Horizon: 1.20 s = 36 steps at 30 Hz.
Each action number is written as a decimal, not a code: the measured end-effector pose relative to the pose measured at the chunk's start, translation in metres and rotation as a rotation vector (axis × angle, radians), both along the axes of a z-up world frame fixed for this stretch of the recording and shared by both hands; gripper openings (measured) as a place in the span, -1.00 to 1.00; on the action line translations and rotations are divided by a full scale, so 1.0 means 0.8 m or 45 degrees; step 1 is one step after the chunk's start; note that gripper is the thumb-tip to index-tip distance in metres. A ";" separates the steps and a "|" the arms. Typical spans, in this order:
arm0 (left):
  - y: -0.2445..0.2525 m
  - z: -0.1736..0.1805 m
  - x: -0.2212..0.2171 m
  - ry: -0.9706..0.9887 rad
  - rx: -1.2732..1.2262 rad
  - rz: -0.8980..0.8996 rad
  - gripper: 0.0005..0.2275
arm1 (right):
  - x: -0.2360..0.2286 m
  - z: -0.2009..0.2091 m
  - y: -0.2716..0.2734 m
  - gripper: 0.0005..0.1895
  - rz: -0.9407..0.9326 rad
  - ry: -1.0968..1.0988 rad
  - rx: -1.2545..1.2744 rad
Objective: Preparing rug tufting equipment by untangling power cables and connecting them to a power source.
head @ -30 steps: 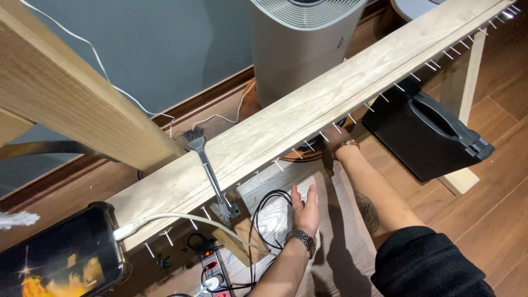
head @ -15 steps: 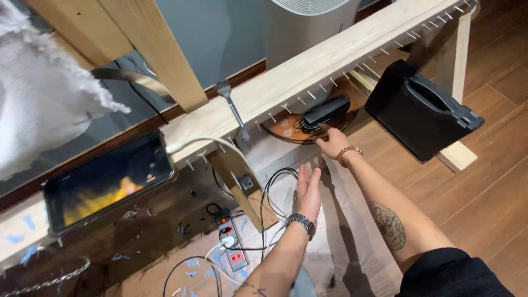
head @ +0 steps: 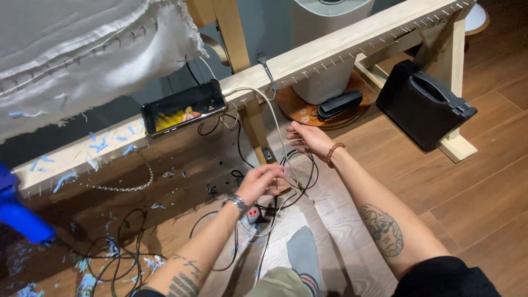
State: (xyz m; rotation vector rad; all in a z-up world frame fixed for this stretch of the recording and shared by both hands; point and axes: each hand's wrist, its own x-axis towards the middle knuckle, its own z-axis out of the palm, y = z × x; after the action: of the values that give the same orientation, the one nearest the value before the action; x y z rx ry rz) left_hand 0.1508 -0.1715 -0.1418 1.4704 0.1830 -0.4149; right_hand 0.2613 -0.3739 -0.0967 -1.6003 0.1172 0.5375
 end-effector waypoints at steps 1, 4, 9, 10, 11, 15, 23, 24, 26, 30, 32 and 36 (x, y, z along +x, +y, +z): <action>0.022 0.006 -0.004 0.002 0.001 0.007 -0.68 | 0.002 -0.013 0.007 -0.43 0.007 0.002 0.001; 0.093 0.025 -0.022 0.019 0.125 0.244 -0.58 | 0.001 -0.037 0.035 -0.40 -0.031 -0.032 0.071; 0.159 0.068 -0.070 0.084 0.481 0.247 -0.59 | -0.005 -0.058 0.055 -0.29 -0.164 -0.406 -0.351; 0.162 0.073 -0.075 0.090 0.477 0.268 -0.59 | -0.006 -0.064 0.064 -0.29 -0.141 -0.408 -0.351; 0.166 0.078 -0.080 0.087 0.525 0.239 -0.54 | -0.007 -0.070 0.072 -0.52 -0.474 -0.739 -0.374; 0.177 0.065 -0.075 0.074 0.596 0.223 -0.47 | -0.038 -0.056 0.092 -0.71 -0.804 -1.478 -0.431; 0.154 0.003 -0.044 -0.030 0.529 0.254 -0.46 | -0.090 -0.098 0.187 -0.71 -0.339 -1.602 -0.321; 0.155 -0.007 -0.043 -0.051 0.516 0.234 -0.44 | -0.093 -0.108 0.198 -0.72 -0.307 -1.565 -0.330; 0.165 -0.017 -0.052 -0.016 0.554 0.222 -0.45 | -0.096 -0.127 0.215 -0.72 -0.258 -1.519 -0.337; 0.200 -0.055 -0.081 -0.011 0.691 0.167 -0.48 | -0.104 -0.164 0.244 -0.71 -0.226 -1.493 -0.344; 0.228 -0.124 -0.088 0.017 0.741 0.160 -0.52 | -0.114 -0.176 0.254 -0.70 -0.214 -1.469 -0.363; 0.274 -0.187 -0.123 0.179 1.005 -0.043 -0.50 | -0.135 -0.192 0.278 -0.68 -0.126 -1.498 -0.421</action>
State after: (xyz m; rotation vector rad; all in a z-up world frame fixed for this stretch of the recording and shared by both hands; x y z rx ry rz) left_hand 0.0526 0.0478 -0.2918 2.2202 0.4727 -0.5017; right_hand 0.1531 -0.1513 -0.2505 -1.9853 -0.6212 -0.5755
